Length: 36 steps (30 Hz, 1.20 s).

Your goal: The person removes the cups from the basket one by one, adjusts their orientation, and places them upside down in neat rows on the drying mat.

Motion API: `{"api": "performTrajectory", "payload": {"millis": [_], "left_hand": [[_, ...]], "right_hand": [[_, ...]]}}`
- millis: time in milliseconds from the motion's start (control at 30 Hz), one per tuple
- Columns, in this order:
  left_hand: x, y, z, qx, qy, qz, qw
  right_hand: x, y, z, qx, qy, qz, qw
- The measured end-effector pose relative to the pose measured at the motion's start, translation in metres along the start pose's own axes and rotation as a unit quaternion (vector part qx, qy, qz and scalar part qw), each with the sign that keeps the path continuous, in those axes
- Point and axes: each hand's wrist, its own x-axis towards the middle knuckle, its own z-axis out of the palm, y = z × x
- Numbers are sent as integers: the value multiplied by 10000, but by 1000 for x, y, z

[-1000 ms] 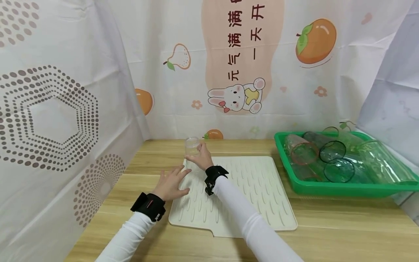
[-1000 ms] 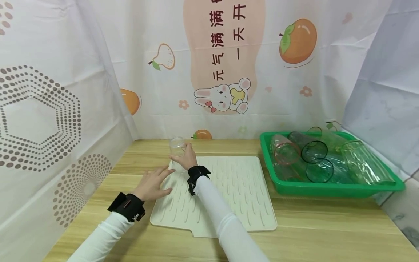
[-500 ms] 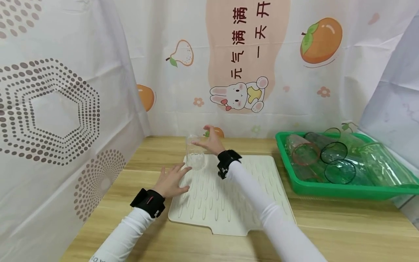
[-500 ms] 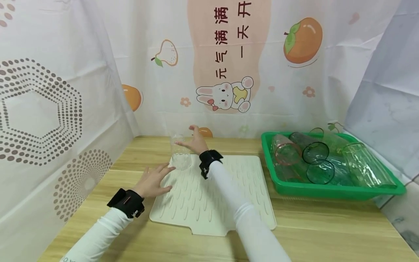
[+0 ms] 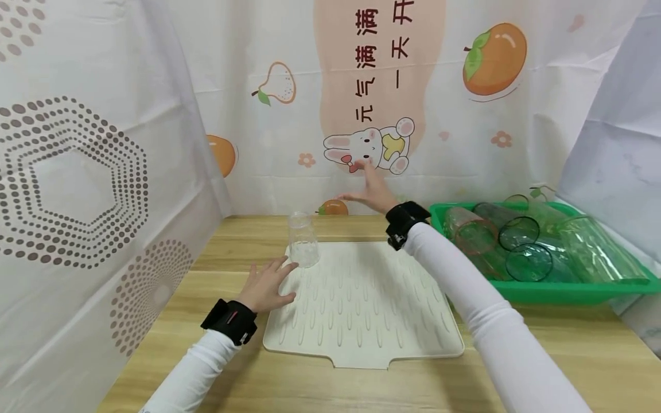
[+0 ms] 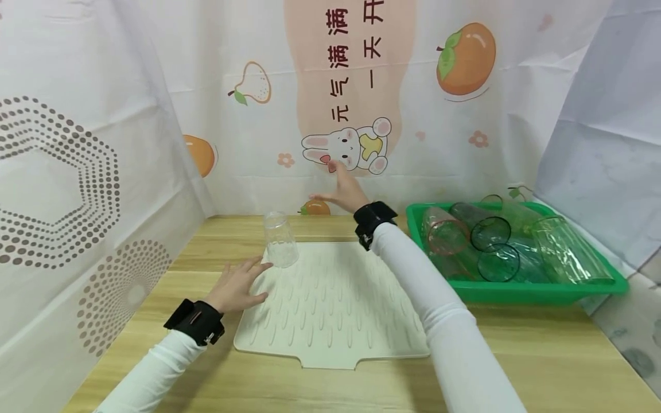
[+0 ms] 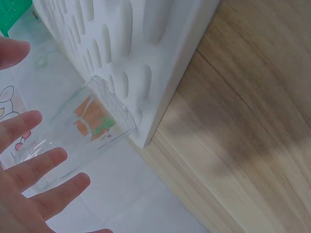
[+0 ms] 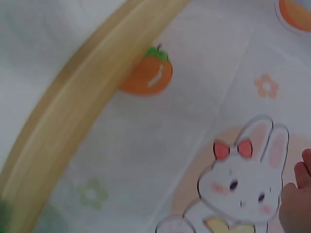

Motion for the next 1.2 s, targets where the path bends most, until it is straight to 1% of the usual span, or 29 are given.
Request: {"api": "performTrajectory", "payload": {"millis": [133,267,367,500,567,633,733,833,933,1000,1067,1133,1200], "left_hand": [[0,0,4,53,29,35,10000],[2,2,7,95,-47,118,9999],[4,4,7,61,-38,181,9998],[6,7,6,-3,72,260,9996],[8,8,7,16,140,324,9994],[10,8,8,54,198,383,9991],[12,8,9,66,302,468,9984],[17,9,8,6,355,541,9979],[20,11,7,-3,327,578,9978],[21,11,8,-40,261,576,9980],[21,12,10,-64,198,577,9981],[21,12,11,-105,171,592,9980],[21,13,12,-186,183,590,9979]], "right_hand": [[-4,3,-38,-402,29,159,9991],[-15,9,-76,-785,68,253,9966],[-29,17,-100,-1020,111,305,9943],[-51,30,-130,-1336,128,539,9895],[-63,33,-143,-1487,12,717,9863],[-74,34,-156,-1648,-214,846,9825],[-91,35,-174,-1952,-786,902,9734],[-105,35,-192,-2275,-1465,835,9591],[-118,39,-201,-2391,-1969,799,9474],[-127,44,-203,-2451,-2151,835,9416],[-134,48,-202,-2554,-2231,903,9364],[-141,51,-201,-2920,-2253,876,9254],[-146,56,-199,-3423,-2187,642,9115]]}}
